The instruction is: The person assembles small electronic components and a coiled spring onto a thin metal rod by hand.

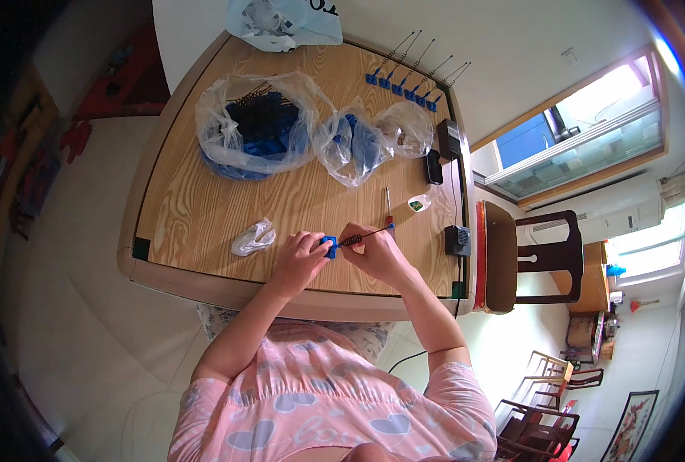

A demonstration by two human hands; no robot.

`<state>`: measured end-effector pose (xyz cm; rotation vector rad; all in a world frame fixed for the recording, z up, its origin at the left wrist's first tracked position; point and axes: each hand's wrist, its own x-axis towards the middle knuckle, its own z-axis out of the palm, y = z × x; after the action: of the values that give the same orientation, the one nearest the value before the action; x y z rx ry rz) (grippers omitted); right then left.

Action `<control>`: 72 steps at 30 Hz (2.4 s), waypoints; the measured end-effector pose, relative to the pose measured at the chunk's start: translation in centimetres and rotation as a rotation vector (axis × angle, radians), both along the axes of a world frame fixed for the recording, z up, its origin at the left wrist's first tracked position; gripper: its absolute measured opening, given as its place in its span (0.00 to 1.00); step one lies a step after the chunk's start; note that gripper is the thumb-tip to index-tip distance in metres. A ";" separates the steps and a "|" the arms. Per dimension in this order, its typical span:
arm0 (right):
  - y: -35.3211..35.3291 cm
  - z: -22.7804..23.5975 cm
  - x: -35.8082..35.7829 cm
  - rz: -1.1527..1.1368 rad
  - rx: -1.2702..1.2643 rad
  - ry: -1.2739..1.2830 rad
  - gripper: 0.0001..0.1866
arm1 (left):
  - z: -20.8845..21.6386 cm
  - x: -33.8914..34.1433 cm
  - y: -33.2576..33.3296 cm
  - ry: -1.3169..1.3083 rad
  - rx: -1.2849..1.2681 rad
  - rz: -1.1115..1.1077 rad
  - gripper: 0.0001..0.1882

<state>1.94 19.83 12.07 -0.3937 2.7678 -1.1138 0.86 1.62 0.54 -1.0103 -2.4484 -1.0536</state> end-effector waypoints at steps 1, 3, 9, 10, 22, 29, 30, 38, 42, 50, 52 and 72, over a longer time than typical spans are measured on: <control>0.0 0.0 0.0 0.003 -0.004 0.008 0.06 | 0.0 0.0 0.0 -0.001 -0.003 -0.001 0.24; 0.0 0.0 -0.1 0.005 -0.008 0.016 0.06 | -0.2 0.0 0.0 0.000 -0.003 0.001 0.24; 0.1 -0.3 -0.2 0.003 0.021 -0.013 0.06 | -0.2 0.0 0.1 0.009 0.004 -0.003 0.23; 0.1 -0.3 -0.2 0.001 0.018 -0.008 0.06 | -0.2 0.0 0.1 0.017 0.025 -0.010 0.23; 0.2 1.4 0.0 -0.062 -0.009 -0.029 0.06 | 0.3 0.0 0.0 0.010 -0.028 0.002 0.22; 0.3 1.1 0.0 -0.072 -0.017 -0.064 0.06 | 0.6 0.0 0.0 0.007 -0.036 0.003 0.23; 0.3 1.1 0.0 -0.071 -0.018 -0.065 0.06 | 0.4 0.0 0.0 0.002 -0.032 0.003 0.23; 0.1 1.0 0.0 -0.036 -0.055 -0.029 0.06 | 0.3 0.0 0.0 0.020 -0.024 0.003 0.23; 0.4 0.7 0.0 -0.055 0.008 -0.062 0.07 | 0.2 0.0 0.0 0.015 -0.022 0.006 0.23; 0.2 1.0 -0.1 -0.059 -0.008 -0.073 0.07 | 0.2 0.0 0.1 0.021 -0.026 0.015 0.23; 0.2 0.8 -0.2 -0.054 -0.003 -0.070 0.07 | 0.2 0.0 0.0 0.024 0.003 0.001 0.23; 0.3 -0.6 -0.2 -0.011 -0.003 0.049 0.07 | -0.1 -0.1 0.1 0.019 0.014 -0.012 0.23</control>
<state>1.72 20.13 11.51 -0.4117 2.8138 -1.1259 0.75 1.71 0.40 -1.0270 -2.4196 -1.0587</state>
